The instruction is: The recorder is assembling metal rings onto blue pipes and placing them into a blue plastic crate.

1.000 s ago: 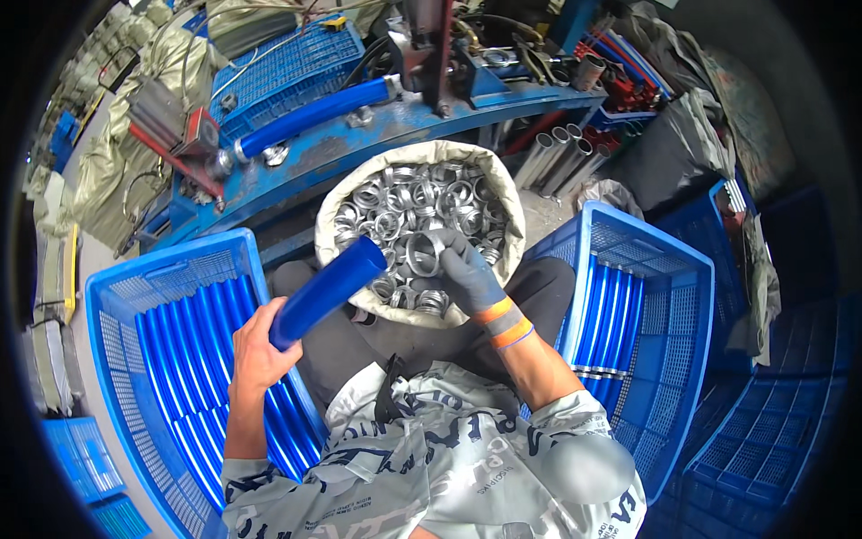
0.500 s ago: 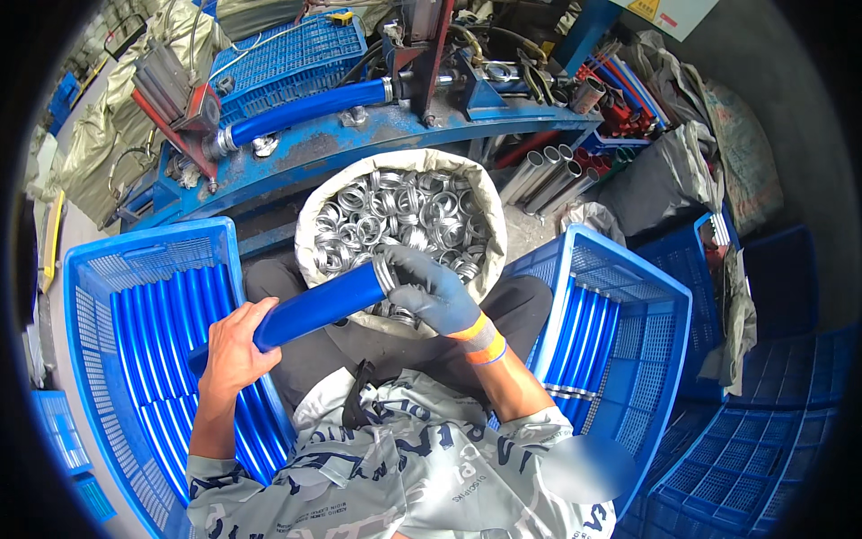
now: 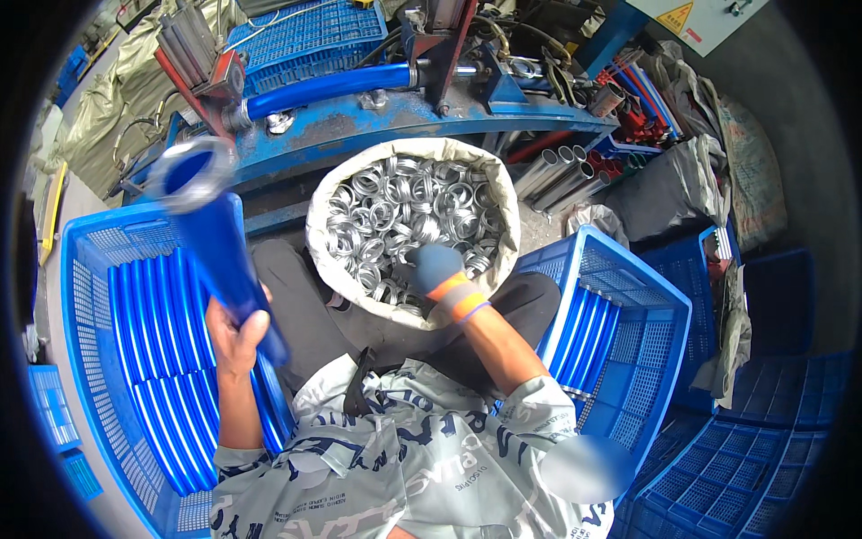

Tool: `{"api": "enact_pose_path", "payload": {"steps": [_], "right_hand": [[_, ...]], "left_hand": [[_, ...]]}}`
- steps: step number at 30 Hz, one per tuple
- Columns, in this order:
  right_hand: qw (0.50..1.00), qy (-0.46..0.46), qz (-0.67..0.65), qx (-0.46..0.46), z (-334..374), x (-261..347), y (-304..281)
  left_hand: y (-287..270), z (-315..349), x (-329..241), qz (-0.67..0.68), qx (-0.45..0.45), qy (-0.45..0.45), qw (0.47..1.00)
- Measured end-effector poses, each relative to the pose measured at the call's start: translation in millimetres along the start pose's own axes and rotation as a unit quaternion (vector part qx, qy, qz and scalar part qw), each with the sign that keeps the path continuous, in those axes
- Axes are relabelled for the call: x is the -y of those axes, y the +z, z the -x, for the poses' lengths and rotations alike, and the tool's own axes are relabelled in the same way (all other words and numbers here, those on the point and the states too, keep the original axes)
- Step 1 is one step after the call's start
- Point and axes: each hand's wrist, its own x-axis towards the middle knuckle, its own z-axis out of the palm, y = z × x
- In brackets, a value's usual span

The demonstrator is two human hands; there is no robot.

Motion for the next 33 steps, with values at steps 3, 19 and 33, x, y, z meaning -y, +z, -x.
{"api": "enact_pose_path", "payload": {"steps": [3, 19, 33], "right_hand": [[0.969, 0.038, 0.232, 0.078, -21, -43, 45], [0.747, -0.087, -0.659, -0.003, 62, 55, -62], [0.875, -0.032, -0.478, -0.064, 46, 50, -71]], "left_hand": [[10, -15, 6, 0.032, -0.033, 0.083, 0.995], [55, 11, 57, 0.348, -0.132, -0.097, 0.923], [63, -11, 66, 0.331, -0.139, -0.1, 0.928]]}}
